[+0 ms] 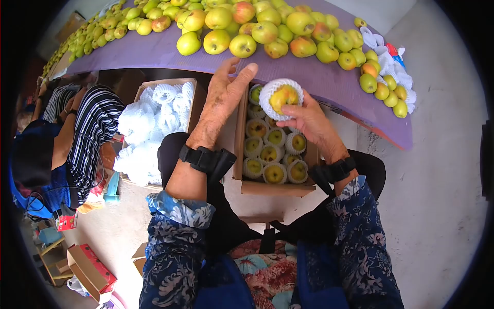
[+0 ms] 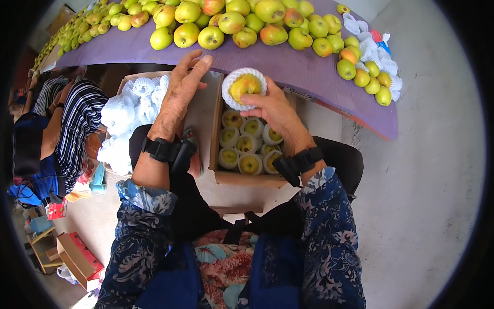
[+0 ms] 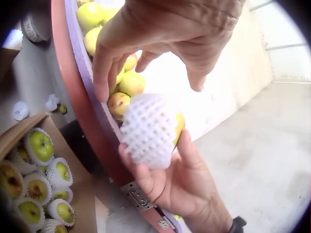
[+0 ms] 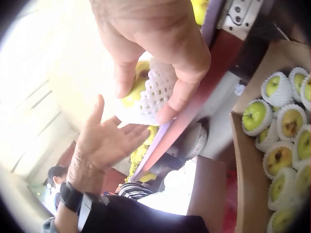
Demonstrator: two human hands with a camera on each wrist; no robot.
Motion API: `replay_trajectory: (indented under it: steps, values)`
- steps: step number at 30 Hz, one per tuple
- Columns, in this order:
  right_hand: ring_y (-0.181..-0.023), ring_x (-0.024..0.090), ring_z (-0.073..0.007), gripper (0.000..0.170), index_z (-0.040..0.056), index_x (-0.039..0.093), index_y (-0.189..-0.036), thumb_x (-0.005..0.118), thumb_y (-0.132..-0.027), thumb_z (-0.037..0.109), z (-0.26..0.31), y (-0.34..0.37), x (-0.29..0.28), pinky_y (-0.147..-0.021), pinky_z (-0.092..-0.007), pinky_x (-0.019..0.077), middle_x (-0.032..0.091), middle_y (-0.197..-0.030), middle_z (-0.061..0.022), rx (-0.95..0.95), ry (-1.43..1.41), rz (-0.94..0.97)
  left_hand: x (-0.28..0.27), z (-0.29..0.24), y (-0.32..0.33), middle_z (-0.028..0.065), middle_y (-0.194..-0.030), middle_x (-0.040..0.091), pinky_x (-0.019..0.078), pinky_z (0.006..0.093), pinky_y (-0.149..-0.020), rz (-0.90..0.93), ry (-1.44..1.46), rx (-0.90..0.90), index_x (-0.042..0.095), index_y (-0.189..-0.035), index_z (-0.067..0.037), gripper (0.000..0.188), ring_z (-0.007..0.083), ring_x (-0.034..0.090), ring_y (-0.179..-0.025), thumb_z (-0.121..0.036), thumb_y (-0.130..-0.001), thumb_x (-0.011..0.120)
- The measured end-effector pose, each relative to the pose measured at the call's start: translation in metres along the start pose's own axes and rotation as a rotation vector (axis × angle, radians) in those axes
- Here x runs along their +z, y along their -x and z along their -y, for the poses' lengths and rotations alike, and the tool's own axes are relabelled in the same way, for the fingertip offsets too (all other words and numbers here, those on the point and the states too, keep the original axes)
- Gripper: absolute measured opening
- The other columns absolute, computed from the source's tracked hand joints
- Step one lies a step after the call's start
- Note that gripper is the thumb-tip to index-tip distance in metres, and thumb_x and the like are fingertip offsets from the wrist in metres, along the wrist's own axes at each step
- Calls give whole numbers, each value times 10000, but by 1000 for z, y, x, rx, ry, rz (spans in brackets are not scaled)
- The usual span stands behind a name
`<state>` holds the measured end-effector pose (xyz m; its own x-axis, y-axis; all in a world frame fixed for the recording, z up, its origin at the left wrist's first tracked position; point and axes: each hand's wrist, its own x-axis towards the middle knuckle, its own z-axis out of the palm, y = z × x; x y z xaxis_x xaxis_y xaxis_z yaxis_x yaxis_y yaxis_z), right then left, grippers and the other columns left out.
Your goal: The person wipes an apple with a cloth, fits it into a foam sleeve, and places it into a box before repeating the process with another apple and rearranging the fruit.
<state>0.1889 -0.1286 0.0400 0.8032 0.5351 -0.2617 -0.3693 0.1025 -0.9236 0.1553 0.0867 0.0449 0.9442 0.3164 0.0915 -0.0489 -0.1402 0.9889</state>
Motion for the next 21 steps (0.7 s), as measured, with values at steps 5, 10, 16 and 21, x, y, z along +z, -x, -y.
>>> replay_trajectory:
  steps: [5, 10, 16, 21]
  values:
    - [-1055, 611, -234, 659, 42, 366, -1340, 731, -792, 77, -84, 7, -32, -764, -355, 587, 556, -1201, -120, 221, -26, -119, -11, -6, 5, 166, -1194, 570, 491, 306, -787, -54, 138, -57, 528, -1269, -3, 546, 214, 558, -1049, -379, -886, 629]
    - [-1055, 599, -234, 679, 52, 348, -1345, 736, -789, 85, -132, -17, -45, -766, -365, 575, 549, -1209, -111, 323, -109, -213, -9, -11, 9, 163, -1188, 573, 492, 304, -784, -51, 121, -65, 526, -1271, -2, 522, 212, 572, -1019, -349, -893, 623]
    - [-1052, 573, -224, 567, 76, 413, -1264, 736, -799, 95, -157, -77, -40, -797, -396, 533, 550, -1206, -91, 344, -107, -296, -7, -17, 12, 131, -1158, 576, 486, 281, -768, -7, 132, -84, 543, -1263, -18, 459, 189, 574, -1007, -274, -892, 632]
    - [-1121, 527, -239, 742, 52, 298, -1371, 741, -776, 74, -163, -110, -36, -789, -412, 543, 490, -1270, -108, 362, -82, -322, -8, -18, 10, 97, -1128, 577, 483, 265, -746, -6, 160, -96, 563, -1245, -31, 400, 163, 578, -983, -204, -890, 626]
